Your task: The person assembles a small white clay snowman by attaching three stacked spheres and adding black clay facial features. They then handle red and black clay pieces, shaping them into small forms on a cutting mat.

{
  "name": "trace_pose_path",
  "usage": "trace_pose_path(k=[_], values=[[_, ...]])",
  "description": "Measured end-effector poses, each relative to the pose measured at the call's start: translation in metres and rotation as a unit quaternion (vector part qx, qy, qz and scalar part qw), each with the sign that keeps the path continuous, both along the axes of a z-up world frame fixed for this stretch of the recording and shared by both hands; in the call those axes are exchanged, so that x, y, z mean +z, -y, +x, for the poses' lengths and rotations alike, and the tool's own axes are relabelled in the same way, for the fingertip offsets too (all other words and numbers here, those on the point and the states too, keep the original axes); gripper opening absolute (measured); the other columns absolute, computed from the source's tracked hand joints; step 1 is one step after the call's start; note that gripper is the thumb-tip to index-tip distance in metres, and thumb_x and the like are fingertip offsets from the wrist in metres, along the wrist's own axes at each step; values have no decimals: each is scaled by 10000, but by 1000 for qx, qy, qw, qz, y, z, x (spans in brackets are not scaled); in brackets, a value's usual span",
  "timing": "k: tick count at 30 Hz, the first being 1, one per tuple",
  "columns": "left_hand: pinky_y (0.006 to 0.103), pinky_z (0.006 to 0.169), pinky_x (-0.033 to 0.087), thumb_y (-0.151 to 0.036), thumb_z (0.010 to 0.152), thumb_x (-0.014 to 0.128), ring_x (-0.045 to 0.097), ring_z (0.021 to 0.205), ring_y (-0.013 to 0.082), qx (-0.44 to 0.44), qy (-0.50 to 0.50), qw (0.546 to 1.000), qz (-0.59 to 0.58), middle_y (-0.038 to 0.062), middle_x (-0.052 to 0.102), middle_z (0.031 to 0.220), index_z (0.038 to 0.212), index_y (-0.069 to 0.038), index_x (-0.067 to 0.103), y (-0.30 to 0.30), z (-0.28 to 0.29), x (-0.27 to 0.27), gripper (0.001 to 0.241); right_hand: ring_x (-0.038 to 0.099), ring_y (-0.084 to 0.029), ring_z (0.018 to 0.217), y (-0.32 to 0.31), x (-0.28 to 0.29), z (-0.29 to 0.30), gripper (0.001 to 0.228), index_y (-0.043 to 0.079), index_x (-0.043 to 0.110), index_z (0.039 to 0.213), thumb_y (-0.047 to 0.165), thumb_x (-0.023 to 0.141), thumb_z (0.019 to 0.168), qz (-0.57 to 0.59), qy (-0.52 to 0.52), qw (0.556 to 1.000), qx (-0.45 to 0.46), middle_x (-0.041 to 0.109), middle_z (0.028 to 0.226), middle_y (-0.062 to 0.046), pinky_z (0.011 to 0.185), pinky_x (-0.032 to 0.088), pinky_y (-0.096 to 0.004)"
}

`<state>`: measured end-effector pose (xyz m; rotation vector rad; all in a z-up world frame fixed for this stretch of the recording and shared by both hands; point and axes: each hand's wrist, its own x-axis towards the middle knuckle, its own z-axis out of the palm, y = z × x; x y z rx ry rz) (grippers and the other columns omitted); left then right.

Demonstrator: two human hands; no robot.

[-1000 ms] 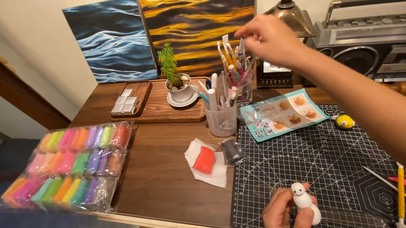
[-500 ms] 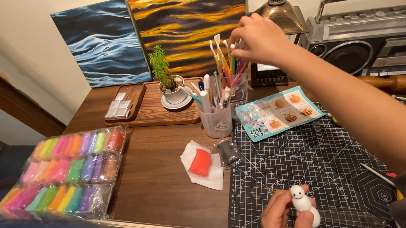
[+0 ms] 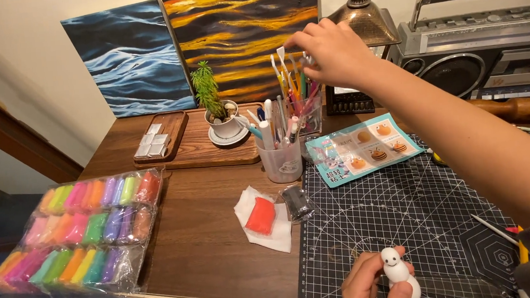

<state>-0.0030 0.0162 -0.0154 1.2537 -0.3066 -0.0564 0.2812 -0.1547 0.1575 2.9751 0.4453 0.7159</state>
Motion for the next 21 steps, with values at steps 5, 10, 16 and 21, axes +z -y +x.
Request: trace_pose_path(k=[5,10,16,21], values=[[282,674,633,-323,741,703,733,784,150,-10,-14,1000,12,42,747,882,1043,-79,787,-1,0,3,398,350,-291,1289,-28,21,-11,831,273,303,1508,-2,549,764,31,-123,992,-16,335,1504,-73,994,377,-525],[265,668,643,-239,699,699,764,776,147,-10,-12,999,31,36,766,873,1033,-79,794,0,2,-2,382,263,-322,1425,-40,26,-1,735,275,461,1407,145,556,691,38,-229,973,0,183,1612,-69,1086,289,-633],[271,672,664,-248,696,710,773,764,143,-9,-31,999,29,39,761,875,1022,-76,799,2,2,-4,380,563,-198,1056,-21,36,-5,202,209,683,980,258,542,845,85,-157,984,6,644,1096,-18,1039,342,-528],[268,655,631,-310,736,704,757,781,147,-19,-25,999,27,26,750,882,1050,-92,790,1,1,-3,392,645,-228,905,2,38,-4,316,152,672,1147,170,434,940,80,-120,989,-28,727,969,-11,994,367,-521]])
